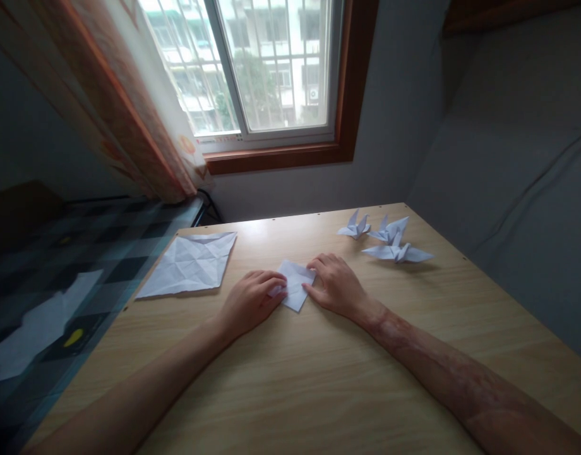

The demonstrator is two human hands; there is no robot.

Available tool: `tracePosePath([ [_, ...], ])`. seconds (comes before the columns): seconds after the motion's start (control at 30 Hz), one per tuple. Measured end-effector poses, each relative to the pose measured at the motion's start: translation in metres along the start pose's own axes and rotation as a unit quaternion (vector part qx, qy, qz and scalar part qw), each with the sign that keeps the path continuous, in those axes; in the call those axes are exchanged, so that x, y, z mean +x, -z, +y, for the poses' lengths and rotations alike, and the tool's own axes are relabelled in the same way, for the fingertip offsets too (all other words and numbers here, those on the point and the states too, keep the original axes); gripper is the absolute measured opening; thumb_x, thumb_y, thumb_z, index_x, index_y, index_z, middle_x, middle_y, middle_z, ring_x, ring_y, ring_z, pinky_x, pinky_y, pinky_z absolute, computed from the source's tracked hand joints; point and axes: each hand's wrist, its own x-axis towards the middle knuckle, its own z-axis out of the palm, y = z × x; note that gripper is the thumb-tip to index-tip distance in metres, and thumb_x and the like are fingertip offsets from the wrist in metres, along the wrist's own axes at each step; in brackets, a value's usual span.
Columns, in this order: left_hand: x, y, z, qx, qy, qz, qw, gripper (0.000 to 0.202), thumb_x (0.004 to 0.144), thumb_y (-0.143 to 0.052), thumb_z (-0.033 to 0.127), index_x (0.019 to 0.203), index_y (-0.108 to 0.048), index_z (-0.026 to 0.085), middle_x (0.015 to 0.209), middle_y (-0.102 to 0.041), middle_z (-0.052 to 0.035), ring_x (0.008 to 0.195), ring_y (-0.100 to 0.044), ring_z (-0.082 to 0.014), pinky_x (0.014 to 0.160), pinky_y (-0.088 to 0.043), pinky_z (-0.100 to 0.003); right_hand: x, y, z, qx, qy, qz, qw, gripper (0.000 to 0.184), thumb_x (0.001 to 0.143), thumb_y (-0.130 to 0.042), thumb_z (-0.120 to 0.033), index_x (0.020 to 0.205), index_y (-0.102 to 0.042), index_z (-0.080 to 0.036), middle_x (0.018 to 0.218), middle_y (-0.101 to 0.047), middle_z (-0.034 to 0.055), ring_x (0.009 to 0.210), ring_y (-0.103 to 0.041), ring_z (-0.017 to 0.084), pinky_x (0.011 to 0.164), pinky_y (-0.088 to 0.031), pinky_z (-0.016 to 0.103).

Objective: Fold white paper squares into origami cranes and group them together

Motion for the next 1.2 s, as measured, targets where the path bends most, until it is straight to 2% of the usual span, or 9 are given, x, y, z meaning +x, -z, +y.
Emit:
tracePosePath([
  [0.27,0.001,-0.001,-0.002,0.001,0.003,-0.022,1.0,0.022,0.108,-0.064,0.036,0.125,-0.073,0.026,0.137,-0.078,-0.0064,0.123,-0.071,-0.0268,0.111,-0.052,-0.046,-0.001,-0.006,-0.005,0.011,0.016,0.012,1.0,0.008,0.098,-0.072,-0.021,0.105,-0.068,-0.021,0.103,-0.074,0.0097,0.101,-0.066,0.03,0.094,-0.053,0.045],
  [0.33,0.002,0.0,-0.002,0.002,0.012,-0.025,1.0,0.026,0.108,-0.065,0.037,0.13,-0.072,0.026,0.14,-0.076,-0.0069,0.127,-0.07,-0.0279,0.113,-0.052,-0.047,-0.001,-0.006,-0.007,0.011,0.031,0.004,0.999,0.012,0.1,-0.07,-0.019,0.111,-0.071,-0.021,0.11,-0.076,0.0107,0.107,-0.067,0.03,0.099,-0.053,0.046],
  [0.4,0.002,0.0,-0.002,-0.003,0.016,-0.029,0.999,0.03,0.107,-0.064,0.037,0.135,-0.071,0.026,0.144,-0.074,-0.0071,0.13,-0.069,-0.0286,0.115,-0.052,-0.048,-0.001,-0.006,-0.009,0.008,0.05,-0.012,0.999,0.027,0.102,-0.066,-0.018,0.128,-0.071,-0.021,0.128,-0.076,0.0122,0.119,-0.066,0.031,0.108,-0.052,0.048],
  [0.5,0.003,0.0,-0.003,-0.008,0.019,-0.038,0.999,0.037,0.109,-0.062,0.037,0.143,-0.067,0.025,0.15,-0.071,-0.0077,0.134,-0.067,-0.0294,0.118,-0.051,-0.049,0.0,-0.006,-0.007,-0.003,0.076,-0.043,0.996,0.047,0.108,-0.058,-0.018,0.154,-0.061,-0.025,0.153,-0.067,0.012,0.137,-0.062,0.031,0.118,-0.05,0.052],
  [0.57,0.003,-0.001,-0.003,-0.006,0.026,-0.042,0.999,0.042,0.109,-0.061,0.038,0.148,-0.065,0.023,0.155,-0.068,-0.0092,0.138,-0.065,-0.0306,0.121,-0.05,-0.05,-0.001,-0.006,-0.006,-0.01,0.086,-0.062,0.994,0.052,0.11,-0.054,-0.019,0.162,-0.056,-0.027,0.161,-0.062,0.0109,0.146,-0.058,0.031,0.122,-0.048,0.053],
  [0.73,0.003,-0.001,-0.004,0.001,0.036,-0.048,0.998,0.052,0.11,-0.058,0.041,0.158,-0.058,0.021,0.164,-0.06,-0.0117,0.147,-0.059,-0.032,0.126,-0.047,-0.052,-0.003,-0.008,-0.005,-0.018,0.086,-0.093,0.992,0.057,0.113,-0.049,-0.019,0.169,-0.047,-0.029,0.169,-0.055,0.0073,0.155,-0.052,0.031,0.128,-0.043,0.058],
  [0.93,0.003,-0.001,-0.004,0.004,0.045,-0.057,0.997,0.055,0.11,-0.056,0.041,0.161,-0.055,0.021,0.166,-0.057,-0.0125,0.152,-0.053,-0.0323,0.129,-0.044,-0.053,-0.004,-0.007,-0.008,-0.004,0.095,-0.12,0.988,0.055,0.115,-0.048,-0.025,0.17,-0.047,-0.027,0.171,-0.052,0.0096,0.157,-0.051,0.031,0.13,-0.043,0.057],
  [1.2,0.007,0.004,-0.012,-0.005,0.032,-0.077,0.997,0.06,0.107,-0.058,0.041,0.163,-0.052,0.021,0.163,-0.059,-0.0119,0.146,-0.054,-0.0328,0.127,-0.045,-0.051,-0.004,-0.004,-0.004,0.011,0.112,-0.152,0.982,0.058,0.115,-0.046,-0.027,0.173,-0.04,-0.026,0.175,-0.044,0.0099,0.164,-0.043,0.028,0.136,-0.036,0.055],
])
